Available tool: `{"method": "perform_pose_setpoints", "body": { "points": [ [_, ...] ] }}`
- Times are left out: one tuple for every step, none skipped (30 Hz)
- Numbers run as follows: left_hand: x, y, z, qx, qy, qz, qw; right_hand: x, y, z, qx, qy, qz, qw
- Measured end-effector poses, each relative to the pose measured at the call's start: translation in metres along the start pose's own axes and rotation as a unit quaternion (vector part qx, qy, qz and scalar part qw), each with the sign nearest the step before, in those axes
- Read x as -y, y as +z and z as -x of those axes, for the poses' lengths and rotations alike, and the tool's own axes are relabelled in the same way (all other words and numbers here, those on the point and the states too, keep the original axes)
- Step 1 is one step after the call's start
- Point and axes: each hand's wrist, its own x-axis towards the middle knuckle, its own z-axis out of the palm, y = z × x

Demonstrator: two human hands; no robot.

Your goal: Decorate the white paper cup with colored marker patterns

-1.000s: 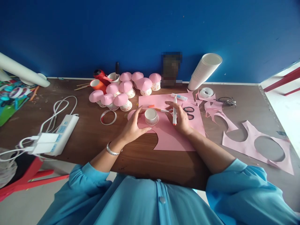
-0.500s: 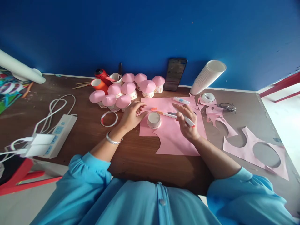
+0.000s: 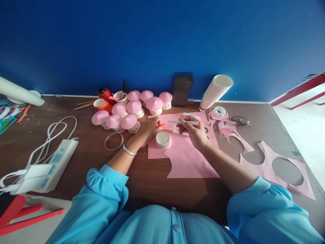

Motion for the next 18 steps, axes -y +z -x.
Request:
{"method": "perform_pose_setpoints", "body": {
  "points": [
    [0.001,0.001,0.001,0.001,0.01,0.002,1.0,-0.004,-0.001,-0.002,0.0,0.004,-0.004,1.0],
    [0.003,0.003,0.001,0.001,0.015,0.003,1.0,-0.007,-0.001,-0.004,-0.001,0.006,-0.006,1.0],
    [0.003,0.004,0.001,0.0,0.02,0.004,1.0,-0.009,-0.001,-0.005,-0.001,0.007,-0.005,1.0],
    [0.004,0.006,0.0,-0.001,0.021,0.004,1.0,-0.01,-0.001,-0.007,-0.002,0.008,-0.002,1.0],
    [0.004,0.006,-0.001,-0.002,0.022,0.004,1.0,-0.011,-0.001,-0.008,-0.005,0.01,0.003,1.0],
    [0.005,0.007,-0.003,-0.004,0.022,0.004,1.0,-0.011,-0.001,-0.009,-0.009,0.014,0.006,1.0],
    [0.005,0.007,-0.004,-0.008,0.022,0.004,1.0,-0.011,-0.001,-0.009,-0.013,0.018,0.009,1.0],
    [0.005,0.006,-0.005,-0.012,0.022,0.004,1.0,-0.01,-0.001,-0.01,-0.016,0.023,0.008,1.0],
    [0.005,0.005,-0.006,-0.016,0.022,0.003,1.0,-0.01,-0.001,-0.01,-0.019,0.027,0.005,0.999],
    [0.005,0.004,-0.006,-0.022,0.023,0.007,0.999,-0.009,-0.001,-0.011,-0.021,0.031,-0.002,0.999],
    [0.005,0.003,-0.006,-0.03,0.025,0.016,0.999,-0.009,-0.001,-0.011,-0.023,0.033,-0.01,0.999],
    [0.004,0.001,-0.005,-0.04,0.029,0.03,0.998,-0.009,-0.001,-0.011,-0.024,0.035,-0.019,0.999],
    [0.003,-0.001,-0.005,-0.059,0.036,0.058,0.996,-0.008,-0.001,-0.011,-0.026,0.035,-0.027,0.999],
    [0.002,-0.002,-0.004,-0.08,0.044,0.084,0.992,-0.008,-0.001,-0.011,-0.027,0.034,-0.034,0.998],
    [0.0,-0.003,-0.003,-0.101,0.051,0.103,0.988,-0.008,-0.001,-0.01,-0.027,0.033,-0.036,0.998],
    [-0.001,-0.004,-0.003,-0.114,0.059,0.113,0.985,-0.008,0.0,-0.01,-0.027,0.03,-0.034,0.999],
    [-0.003,-0.005,-0.003,-0.124,0.066,0.118,0.983,-0.007,0.0,-0.009,-0.025,0.025,-0.028,0.999],
    [-0.005,-0.005,-0.003,-0.13,0.073,0.12,0.982,-0.007,0.001,-0.008,-0.024,0.02,-0.017,0.999]
  ]
}}
